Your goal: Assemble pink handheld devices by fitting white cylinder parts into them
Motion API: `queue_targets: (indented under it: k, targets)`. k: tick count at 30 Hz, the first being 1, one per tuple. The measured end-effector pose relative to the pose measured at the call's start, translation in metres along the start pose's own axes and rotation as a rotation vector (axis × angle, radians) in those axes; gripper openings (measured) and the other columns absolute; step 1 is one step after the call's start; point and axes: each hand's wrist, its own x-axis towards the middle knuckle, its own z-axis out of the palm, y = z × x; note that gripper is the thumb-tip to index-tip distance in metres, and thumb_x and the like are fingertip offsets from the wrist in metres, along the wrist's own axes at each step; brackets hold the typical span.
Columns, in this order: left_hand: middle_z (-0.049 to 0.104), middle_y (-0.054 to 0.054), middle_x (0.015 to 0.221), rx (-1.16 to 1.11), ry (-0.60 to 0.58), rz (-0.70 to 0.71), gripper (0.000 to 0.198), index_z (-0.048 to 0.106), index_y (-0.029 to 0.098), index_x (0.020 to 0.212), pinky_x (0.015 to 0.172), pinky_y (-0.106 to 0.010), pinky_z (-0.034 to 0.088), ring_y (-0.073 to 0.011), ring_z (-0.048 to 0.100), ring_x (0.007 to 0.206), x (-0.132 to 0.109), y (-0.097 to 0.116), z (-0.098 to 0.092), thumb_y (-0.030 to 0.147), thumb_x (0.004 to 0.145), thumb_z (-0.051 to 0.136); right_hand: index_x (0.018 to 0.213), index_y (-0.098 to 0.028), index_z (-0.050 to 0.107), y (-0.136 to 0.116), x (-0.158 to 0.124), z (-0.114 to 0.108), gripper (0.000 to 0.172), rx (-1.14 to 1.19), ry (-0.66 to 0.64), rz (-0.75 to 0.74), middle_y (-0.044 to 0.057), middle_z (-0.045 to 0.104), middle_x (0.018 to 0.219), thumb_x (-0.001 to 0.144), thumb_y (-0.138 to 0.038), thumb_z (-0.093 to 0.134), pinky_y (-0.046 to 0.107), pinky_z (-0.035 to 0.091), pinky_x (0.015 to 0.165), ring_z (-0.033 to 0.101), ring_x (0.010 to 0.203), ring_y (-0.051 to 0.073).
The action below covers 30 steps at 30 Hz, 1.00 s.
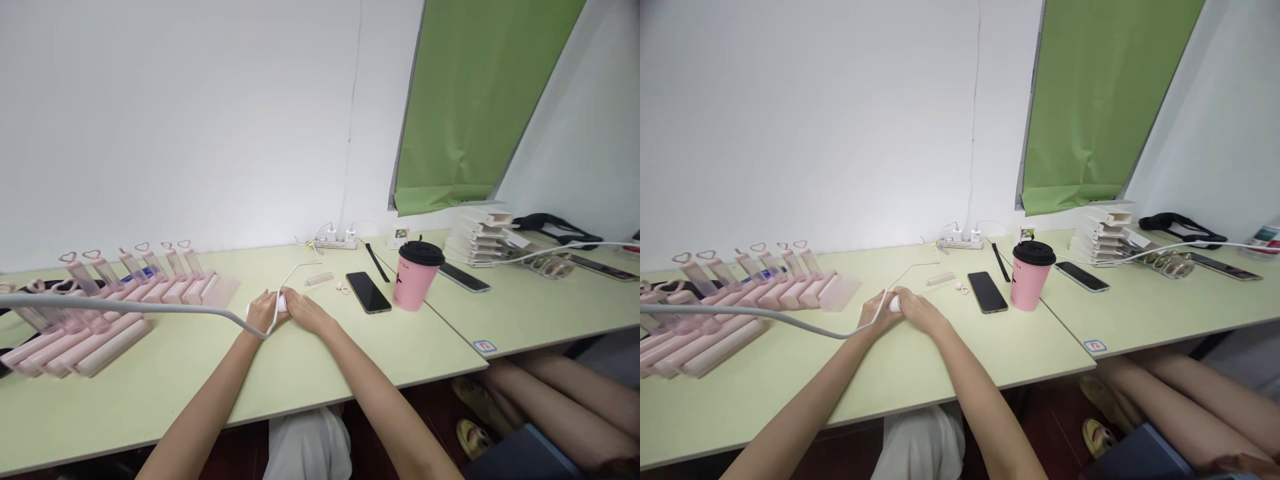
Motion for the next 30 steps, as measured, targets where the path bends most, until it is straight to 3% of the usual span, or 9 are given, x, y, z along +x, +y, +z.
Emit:
queue_targets:
  k: [5,9,13,16,20,24,30]
  targets:
    - [0.066,-0.006,0.077,0.017,0.008,-0.072,0.025,0.059,0.019,0.088,0.068,-0.027,0.045,-0.0182,0.062,0.072,0.004,0.003,-0.009,0.040,0.076,0.055,0.124,-0.021,0.041,-0.011,0.004,0.005,0.036,0.178,0.164,0.060,0.008,0.055,0.114,0.094,-0.033,0.025,0.033,0.040,0.091,0.052,0.103,0.017]
    - [0.065,-0.005,0.075,0.049,0.005,-0.180,0.030,0.060,0.018,0.089,0.057,-0.024,0.040,-0.0172,0.061,0.068,0.006,0.002,-0.012,0.044,0.078,0.051,0.116,-0.021,0.050,-0.007,0.013,0.016,0.037,0.454,0.265,0.085,0.007,0.055,0.116,0.091,-0.043,0.034,0.033,0.038,0.094,0.050,0.108,0.017]
    - [0.066,-0.006,0.080,-0.004,0.005,-0.192,0.037,0.060,0.018,0.096,0.060,-0.024,0.040,-0.0181,0.062,0.073,0.007,0.001,-0.008,0.049,0.076,0.054,0.108,-0.021,0.053,0.006,0.018,0.023,0.040,0.743,0.238,0.191,0.005,0.057,0.110,0.078,-0.048,0.054,0.028,0.047,0.076,0.058,0.087,0.015]
    - [0.066,-0.007,0.082,-0.039,-0.011,-0.223,0.038,0.061,0.020,0.094,0.061,-0.025,0.040,-0.0184,0.061,0.074,0.008,0.003,-0.006,0.051,0.074,0.055,0.102,-0.020,0.055,0.011,0.020,0.023,0.041,0.833,0.242,0.262,0.004,0.059,0.103,0.072,-0.047,0.061,0.026,0.048,0.072,0.059,0.078,0.014]
    - [0.066,-0.006,0.079,-0.045,-0.041,-0.258,0.035,0.061,0.021,0.090,0.060,-0.025,0.040,-0.0177,0.061,0.071,0.011,0.006,-0.006,0.051,0.074,0.054,0.099,-0.020,0.055,0.009,0.020,0.023,0.036,0.771,0.293,0.290,0.004,0.059,0.101,0.076,-0.046,0.057,0.026,0.048,0.072,0.058,0.080,0.015]
    - [0.065,-0.007,0.077,0.006,-0.089,-0.280,0.034,0.060,0.019,0.088,0.058,-0.026,0.039,-0.0192,0.060,0.069,0.012,0.008,-0.005,0.050,0.077,0.049,0.101,-0.019,0.053,0.002,0.017,0.018,0.028,0.517,0.338,0.212,0.005,0.058,0.101,0.088,-0.039,0.038,0.029,0.044,0.082,0.055,0.090,0.016]
    - [0.065,-0.009,0.085,-0.012,-0.115,-0.265,0.031,0.060,0.019,0.096,0.065,-0.030,0.042,-0.0229,0.061,0.078,0.016,0.012,-0.002,0.041,0.075,0.054,0.124,-0.022,0.038,-0.003,0.014,0.013,0.034,0.148,0.138,0.139,0.006,0.055,0.114,0.091,-0.026,0.030,0.030,0.041,0.086,0.054,0.095,0.016]
